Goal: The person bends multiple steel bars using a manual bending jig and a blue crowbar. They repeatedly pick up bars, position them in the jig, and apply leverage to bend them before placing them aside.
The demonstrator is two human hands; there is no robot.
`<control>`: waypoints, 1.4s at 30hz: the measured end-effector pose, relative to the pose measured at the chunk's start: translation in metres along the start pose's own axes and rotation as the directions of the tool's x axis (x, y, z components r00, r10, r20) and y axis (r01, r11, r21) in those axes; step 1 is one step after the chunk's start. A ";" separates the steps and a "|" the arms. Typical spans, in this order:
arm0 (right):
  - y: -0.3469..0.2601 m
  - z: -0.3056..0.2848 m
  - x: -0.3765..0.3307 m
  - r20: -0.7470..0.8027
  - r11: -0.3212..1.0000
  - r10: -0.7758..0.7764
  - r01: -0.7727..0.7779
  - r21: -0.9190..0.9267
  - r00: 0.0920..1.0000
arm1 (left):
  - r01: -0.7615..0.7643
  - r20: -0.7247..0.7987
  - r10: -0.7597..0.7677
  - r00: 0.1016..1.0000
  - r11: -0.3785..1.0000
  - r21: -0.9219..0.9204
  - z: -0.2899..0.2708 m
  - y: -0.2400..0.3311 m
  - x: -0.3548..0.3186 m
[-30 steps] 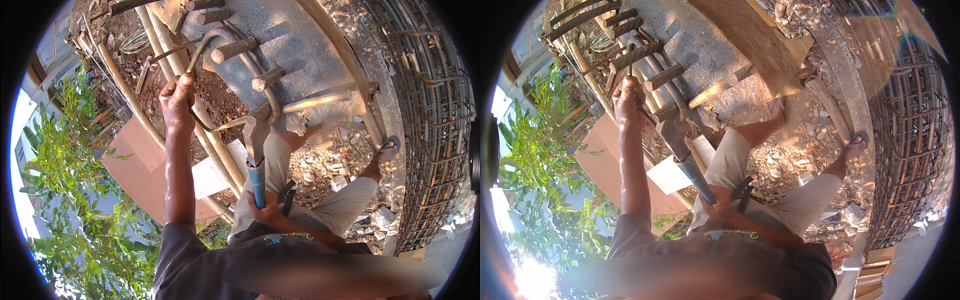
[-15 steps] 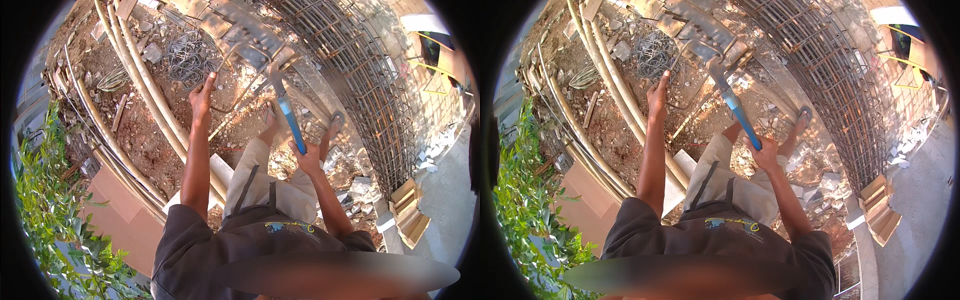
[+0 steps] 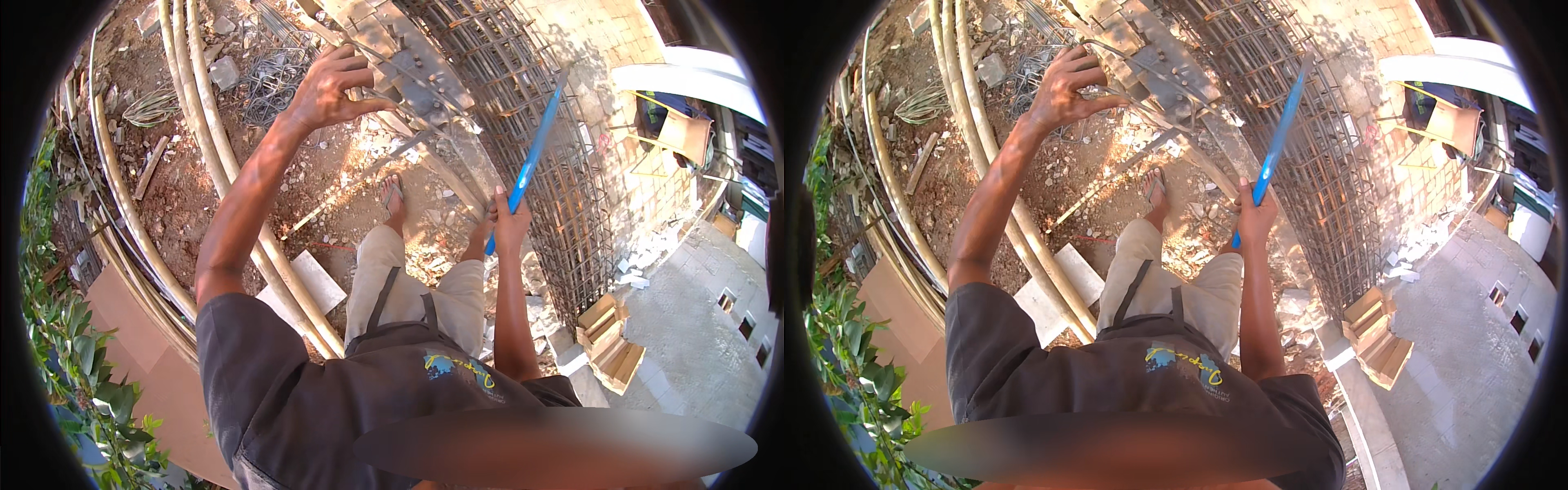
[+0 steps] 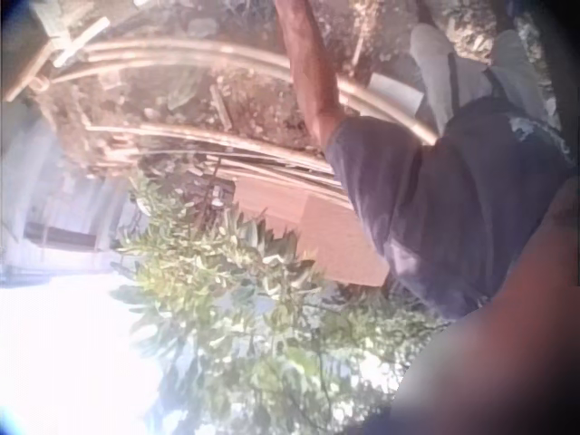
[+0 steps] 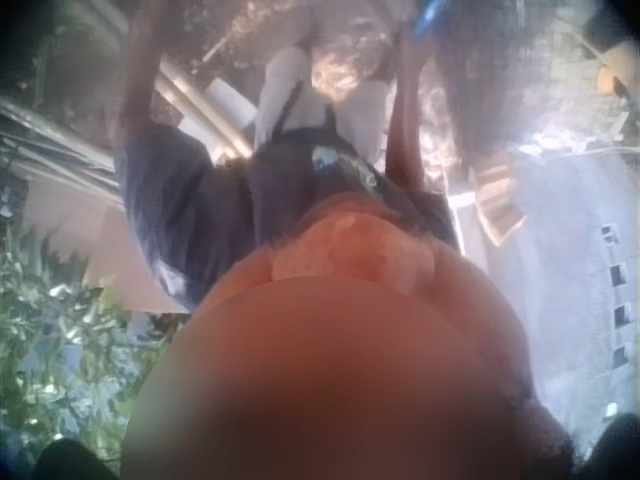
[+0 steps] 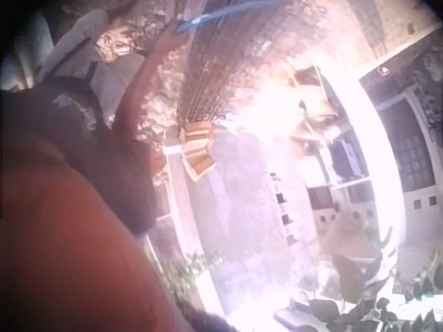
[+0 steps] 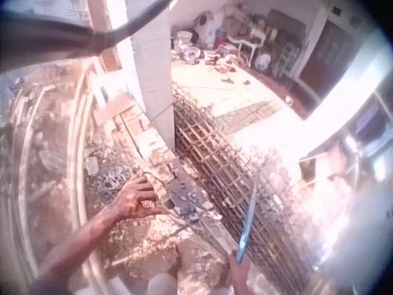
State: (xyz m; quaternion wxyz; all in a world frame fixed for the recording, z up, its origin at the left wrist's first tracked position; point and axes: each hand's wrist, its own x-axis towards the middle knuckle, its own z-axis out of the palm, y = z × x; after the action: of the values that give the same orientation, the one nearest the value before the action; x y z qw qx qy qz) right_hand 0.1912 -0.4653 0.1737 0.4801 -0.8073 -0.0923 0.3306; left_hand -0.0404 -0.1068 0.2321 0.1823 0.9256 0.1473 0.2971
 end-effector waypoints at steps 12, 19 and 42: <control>0.045 -0.020 -0.071 0.047 0.949 0.298 -0.291 -0.119 0.953 | -0.084 0.488 0.062 0.870 0.996 0.023 0.029 -0.130 -0.008; 0.015 -0.010 -0.087 0.124 0.947 0.285 -0.260 -0.190 0.950 | 0.891 -0.153 -0.965 0.212 0.255 -0.375 0.091 -0.105 -0.041; -0.122 -0.108 0.200 0.526 0.278 -0.006 0.507 -0.816 0.850 | 0.345 0.265 -0.934 -0.238 -0.337 -0.876 0.157 -0.125 -0.024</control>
State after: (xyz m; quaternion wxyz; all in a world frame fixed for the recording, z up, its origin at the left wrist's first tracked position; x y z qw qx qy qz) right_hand 0.4319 -0.3852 0.2206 -0.0615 -0.8111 -0.5006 0.2963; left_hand 0.0151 -0.0440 0.0485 0.6260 0.1365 0.6581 0.3955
